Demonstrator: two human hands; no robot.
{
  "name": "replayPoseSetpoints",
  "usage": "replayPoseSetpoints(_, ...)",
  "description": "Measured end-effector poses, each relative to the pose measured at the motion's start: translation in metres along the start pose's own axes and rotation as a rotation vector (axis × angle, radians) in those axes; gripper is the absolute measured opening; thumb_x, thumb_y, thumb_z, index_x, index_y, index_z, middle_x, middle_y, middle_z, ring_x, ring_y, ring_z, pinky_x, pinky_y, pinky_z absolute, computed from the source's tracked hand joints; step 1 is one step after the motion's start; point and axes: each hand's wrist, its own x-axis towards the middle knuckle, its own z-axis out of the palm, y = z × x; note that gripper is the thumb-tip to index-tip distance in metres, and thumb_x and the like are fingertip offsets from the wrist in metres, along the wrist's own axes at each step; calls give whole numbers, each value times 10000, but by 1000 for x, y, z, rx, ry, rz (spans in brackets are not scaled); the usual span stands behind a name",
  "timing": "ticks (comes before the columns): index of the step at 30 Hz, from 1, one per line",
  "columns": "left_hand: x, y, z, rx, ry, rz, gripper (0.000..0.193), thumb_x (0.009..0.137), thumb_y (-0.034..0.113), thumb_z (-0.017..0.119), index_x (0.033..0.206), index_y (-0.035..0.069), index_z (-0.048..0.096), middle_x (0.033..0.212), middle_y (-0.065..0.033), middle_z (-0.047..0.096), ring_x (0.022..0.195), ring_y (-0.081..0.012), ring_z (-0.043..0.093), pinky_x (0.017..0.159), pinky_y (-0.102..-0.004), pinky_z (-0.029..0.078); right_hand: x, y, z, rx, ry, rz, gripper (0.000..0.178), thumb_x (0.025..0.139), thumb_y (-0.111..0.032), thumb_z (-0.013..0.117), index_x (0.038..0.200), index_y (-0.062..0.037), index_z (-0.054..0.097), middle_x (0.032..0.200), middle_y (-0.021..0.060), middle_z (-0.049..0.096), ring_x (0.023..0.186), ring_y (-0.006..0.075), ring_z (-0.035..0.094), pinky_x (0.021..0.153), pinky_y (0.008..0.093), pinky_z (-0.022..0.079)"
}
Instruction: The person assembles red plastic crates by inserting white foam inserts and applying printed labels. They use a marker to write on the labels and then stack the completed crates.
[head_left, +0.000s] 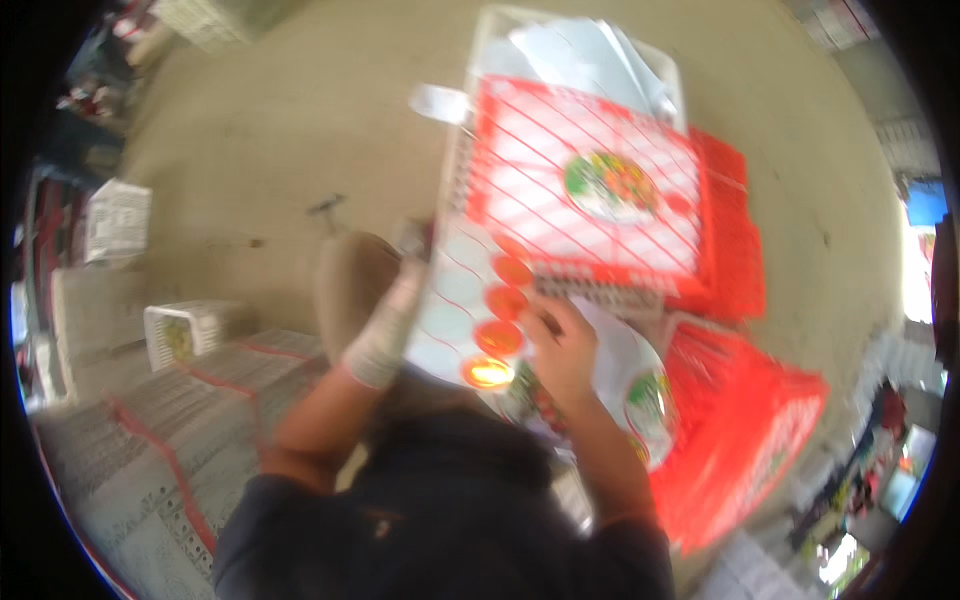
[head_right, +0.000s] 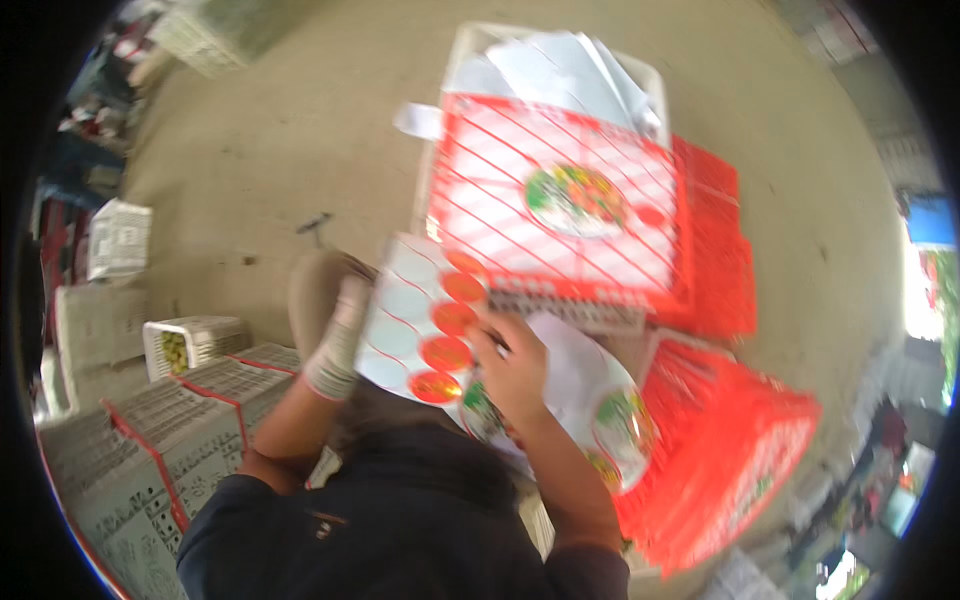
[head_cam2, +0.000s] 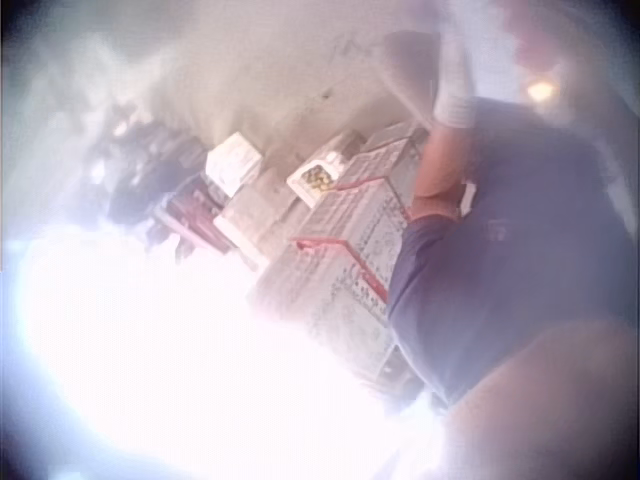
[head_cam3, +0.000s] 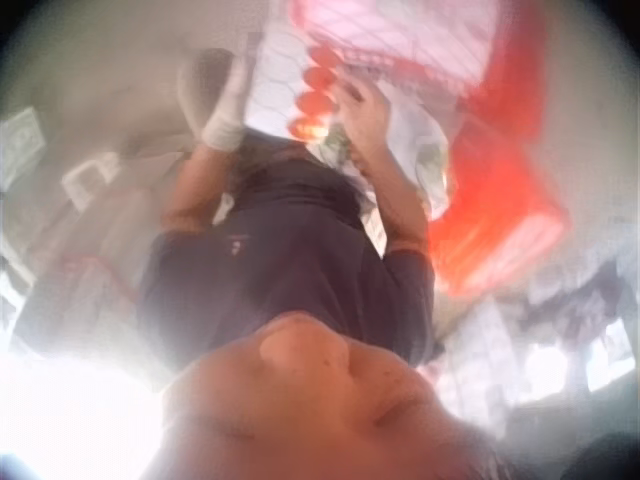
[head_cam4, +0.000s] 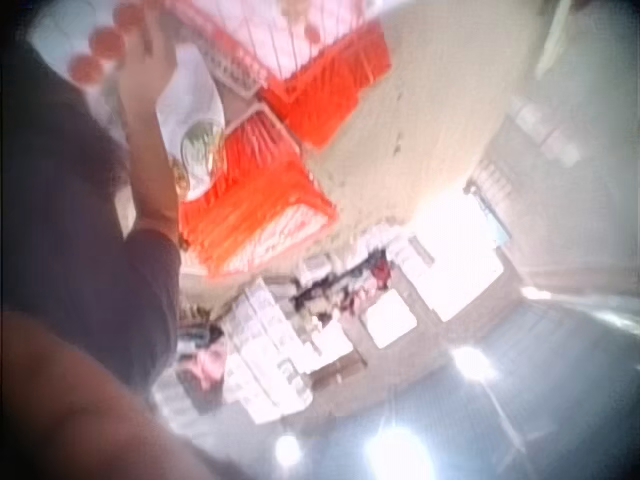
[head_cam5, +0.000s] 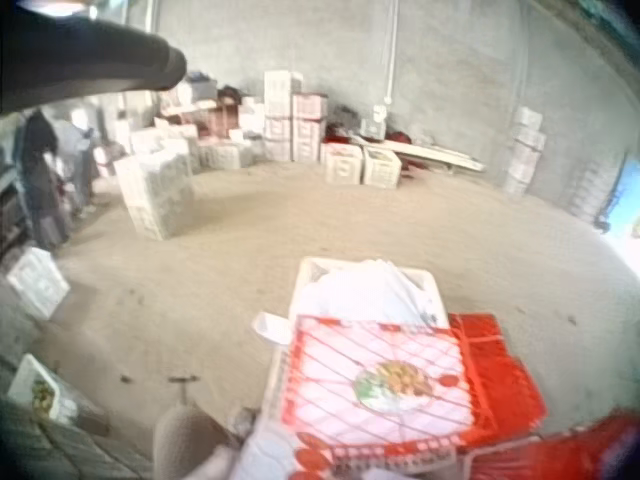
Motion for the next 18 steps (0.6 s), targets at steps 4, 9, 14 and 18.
replayPoseSetpoints(4, 1, 46, 30, 502, 122, -6, 293, 972, 250, 661, 1091, -12, 717, 938, 13, 699, 900, -66, 612, 811, -281, 520, 0, 33, -11, -34, 111, -92, 231, 906, -101, 692, 1095, 29, 661, 944, 96, 682, 810, 170, 652, 734, 297, 526)
replayPoseSetpoints(9, -7, 36, 24, 541, -41, 139, 293, 964, 158, 668, 1206, -7, 657, 1030, -13, 685, 965, -68, 594, 852, -296, 516, 15, 13, -22, 955, -104, 360, 339, 939, -87, 616, 1256, 28, 583, 1115, 71, 641, 1011, 166, 626, 841, 313, 520)
replayPoseSetpoints(14, -8, 2, 3, 712, -91, 215, 482, 941, 135, 693, 1366, -15, 522, 1194, -48, 652, 1047, -103, 595, 921, -316, 504, 18, 5, -18, 645, -92, 235, 237, 895, 4, 626, 1124, 53, 666, 985, 64, 705, 824, 98, 642, 739, 244, 501)
replayPoseSetpoints(18, -14, 31, 18, 405, -138, 223, 538, 902, 124, 738, 1377, 3, 515, 1241, -46, 648, 1068, -133, 611, 933, -331, 508, 11, -5, -16, 424, -128, 222, 243, 877, 37, 627, 1114, 49, 682, 957, 45, 702, 799, 88, 637, 712, 222, 492)
